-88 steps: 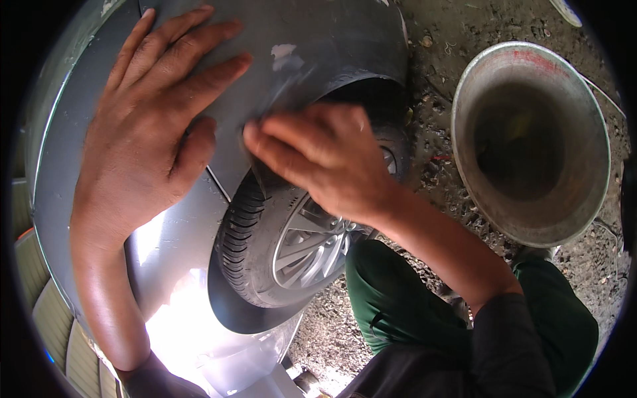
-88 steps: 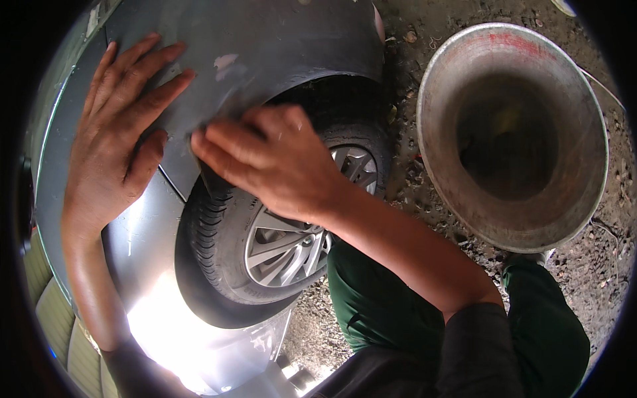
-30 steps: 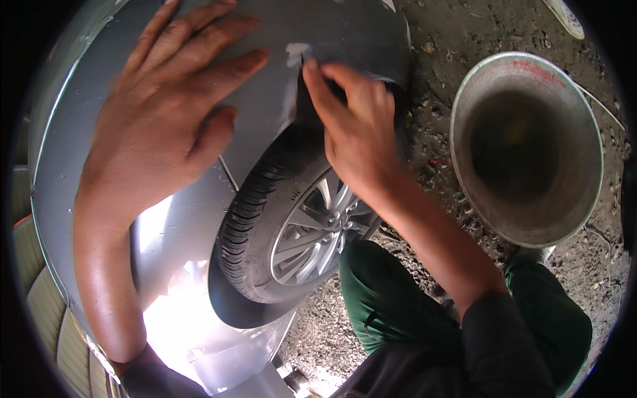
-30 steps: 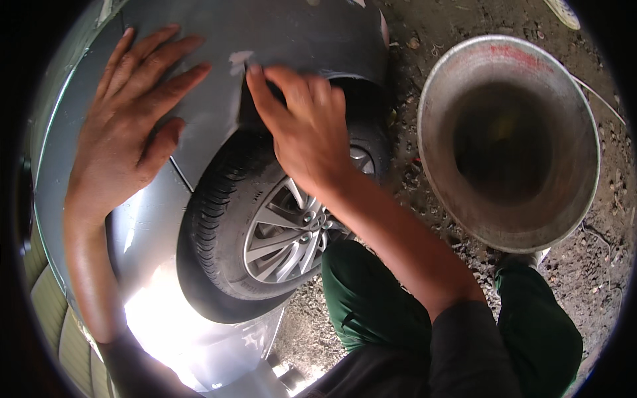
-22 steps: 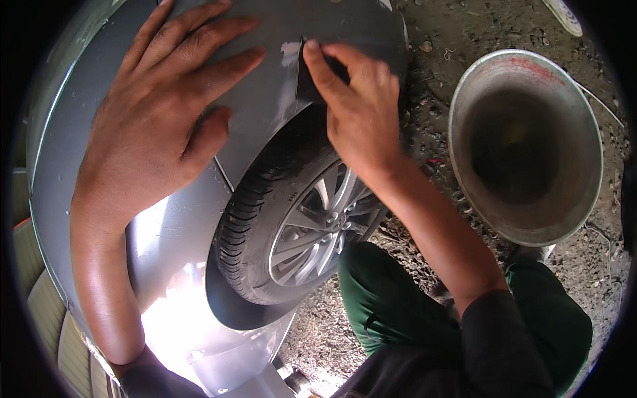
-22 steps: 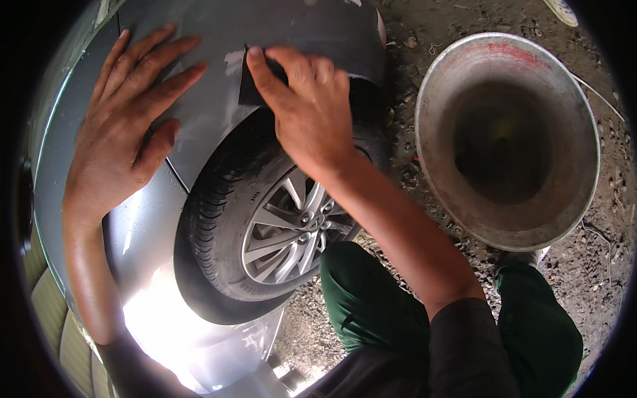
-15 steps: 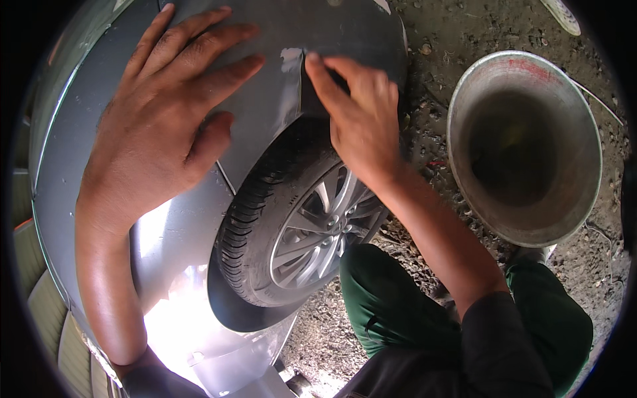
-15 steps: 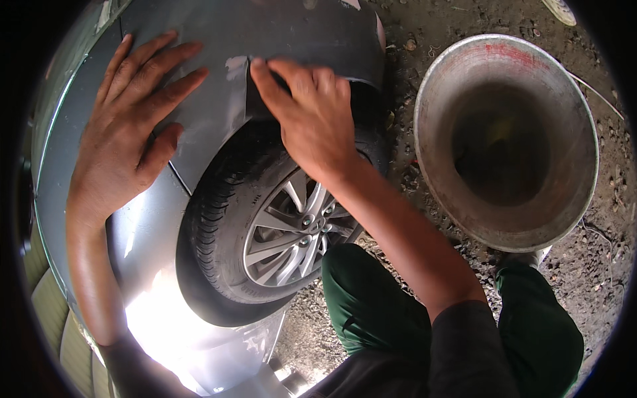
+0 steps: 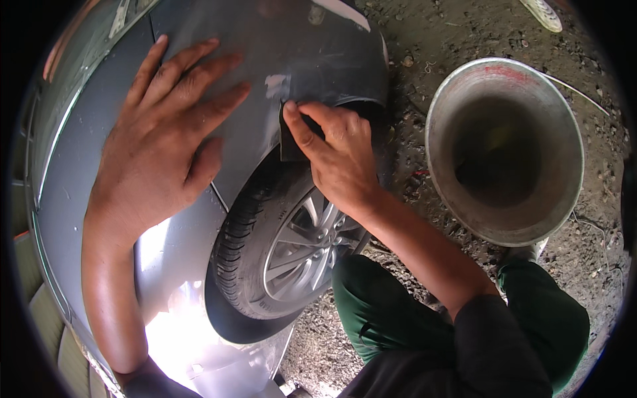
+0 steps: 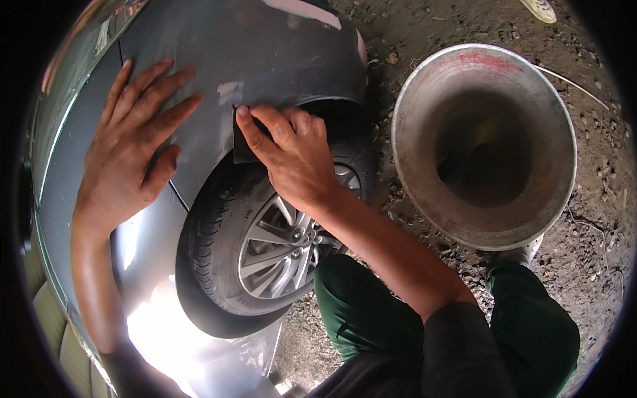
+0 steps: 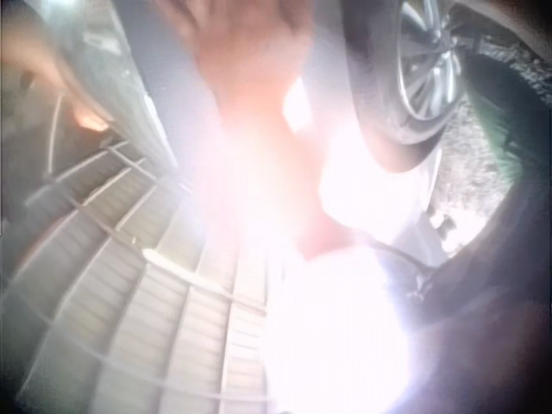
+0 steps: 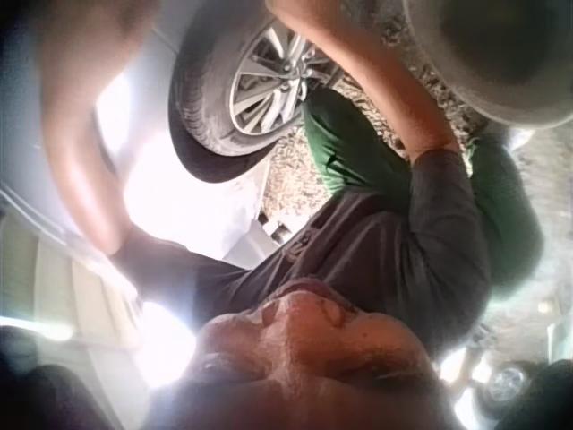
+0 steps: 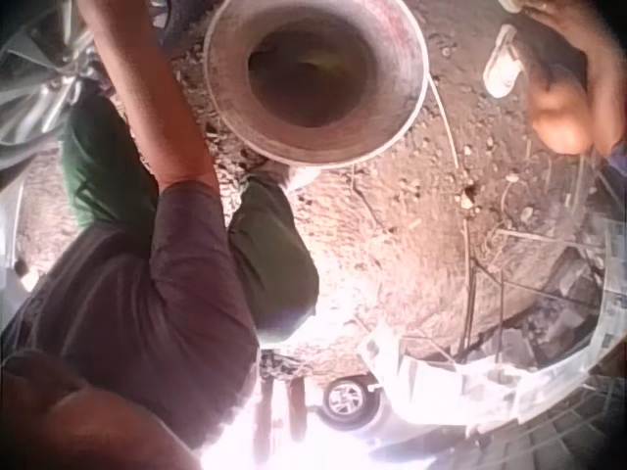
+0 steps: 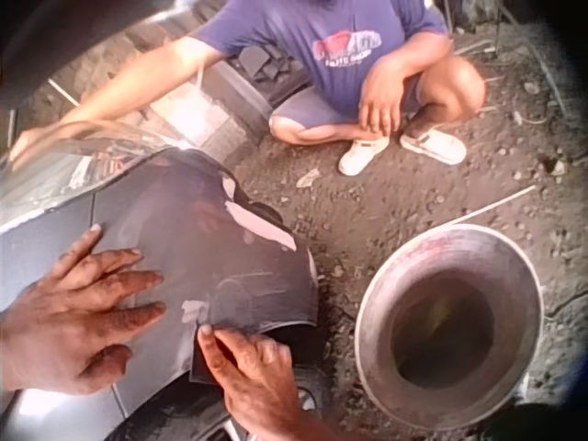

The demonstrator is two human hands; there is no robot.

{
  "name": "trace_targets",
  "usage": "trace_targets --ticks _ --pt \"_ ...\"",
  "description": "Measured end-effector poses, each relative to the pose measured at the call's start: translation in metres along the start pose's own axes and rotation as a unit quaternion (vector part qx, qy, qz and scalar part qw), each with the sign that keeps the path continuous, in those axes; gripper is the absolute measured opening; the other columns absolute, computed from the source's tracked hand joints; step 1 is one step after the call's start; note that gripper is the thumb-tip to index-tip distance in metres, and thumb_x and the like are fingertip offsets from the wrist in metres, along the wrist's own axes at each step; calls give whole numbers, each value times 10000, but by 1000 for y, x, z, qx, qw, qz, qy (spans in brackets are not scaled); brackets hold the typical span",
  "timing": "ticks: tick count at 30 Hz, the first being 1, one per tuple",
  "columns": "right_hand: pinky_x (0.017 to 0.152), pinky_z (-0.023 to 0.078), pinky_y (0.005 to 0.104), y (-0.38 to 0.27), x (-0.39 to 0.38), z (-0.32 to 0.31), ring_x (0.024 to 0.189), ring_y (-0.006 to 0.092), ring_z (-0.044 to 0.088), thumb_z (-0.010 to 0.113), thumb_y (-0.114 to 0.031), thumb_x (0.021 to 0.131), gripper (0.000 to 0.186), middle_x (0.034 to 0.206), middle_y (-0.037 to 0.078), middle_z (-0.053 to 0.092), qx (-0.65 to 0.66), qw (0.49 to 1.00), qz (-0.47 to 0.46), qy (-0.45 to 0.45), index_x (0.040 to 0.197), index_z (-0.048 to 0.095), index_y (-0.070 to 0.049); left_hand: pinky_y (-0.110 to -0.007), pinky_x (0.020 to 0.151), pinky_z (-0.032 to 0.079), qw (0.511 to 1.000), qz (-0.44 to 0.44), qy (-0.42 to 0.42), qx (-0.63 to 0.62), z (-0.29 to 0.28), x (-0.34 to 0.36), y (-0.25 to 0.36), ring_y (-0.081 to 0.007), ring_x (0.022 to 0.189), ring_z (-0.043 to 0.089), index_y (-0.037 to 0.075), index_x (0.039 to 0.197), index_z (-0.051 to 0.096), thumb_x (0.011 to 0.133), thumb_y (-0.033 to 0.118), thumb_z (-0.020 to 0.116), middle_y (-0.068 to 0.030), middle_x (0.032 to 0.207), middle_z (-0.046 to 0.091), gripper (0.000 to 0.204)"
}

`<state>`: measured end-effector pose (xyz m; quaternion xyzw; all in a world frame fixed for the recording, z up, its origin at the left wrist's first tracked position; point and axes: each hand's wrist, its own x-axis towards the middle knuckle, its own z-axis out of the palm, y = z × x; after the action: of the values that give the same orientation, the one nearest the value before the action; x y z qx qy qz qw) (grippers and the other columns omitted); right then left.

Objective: The person sits on the ground and uses a sanding block to sand the rear fender of a silver car. They repeatedly dip the sanding block into a bucket of water and continue sanding the surface.

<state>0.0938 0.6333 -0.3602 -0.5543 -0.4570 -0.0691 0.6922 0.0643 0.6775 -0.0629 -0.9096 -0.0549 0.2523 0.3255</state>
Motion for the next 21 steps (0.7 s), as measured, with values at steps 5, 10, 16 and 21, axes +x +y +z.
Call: trace_targets --ticks 5,10,16,21 --pt "854 444 420 14 32 1 1079 244 571 670 -48 888 655 1397 4 579 -78 997 -10 -4 1532 623 -161 -574 1385 190 1000 1 -2 -3 2 -1 -2 -307 1603 401 104 1387 746 745 69 731 -76 1606 582 643" --pt "855 446 433 0 10 -6 1036 270 568 647 -18 893 595 1359 17 601 -23 999 28 6 1479 668 -123 -578 1384 187 1000 3 -3 -6 1 4 -1 -316 1603 400 89 1393 739 749 70 721 -78 1609 578 645" --pt "841 447 421 -45 37 -16 1040 258 559 640 -18 908 538 1342 54 574 0 991 128 -25 1446 672 -30 -582 1383 183 1000 -2 -8 -9 -3 3 -1 -320 1603 397 78 1400 728 750 55 712 -77 1613 573 651" --pt "832 440 415 -28 36 -15 1048 248 547 644 -61 924 514 1346 41 555 -35 993 108 -25 1437 671 -45 -582 1382 185 1000 -3 -9 -3 0 2 -1 -318 1604 395 79 1399 730 750 52 713 -75 1614 571 650"
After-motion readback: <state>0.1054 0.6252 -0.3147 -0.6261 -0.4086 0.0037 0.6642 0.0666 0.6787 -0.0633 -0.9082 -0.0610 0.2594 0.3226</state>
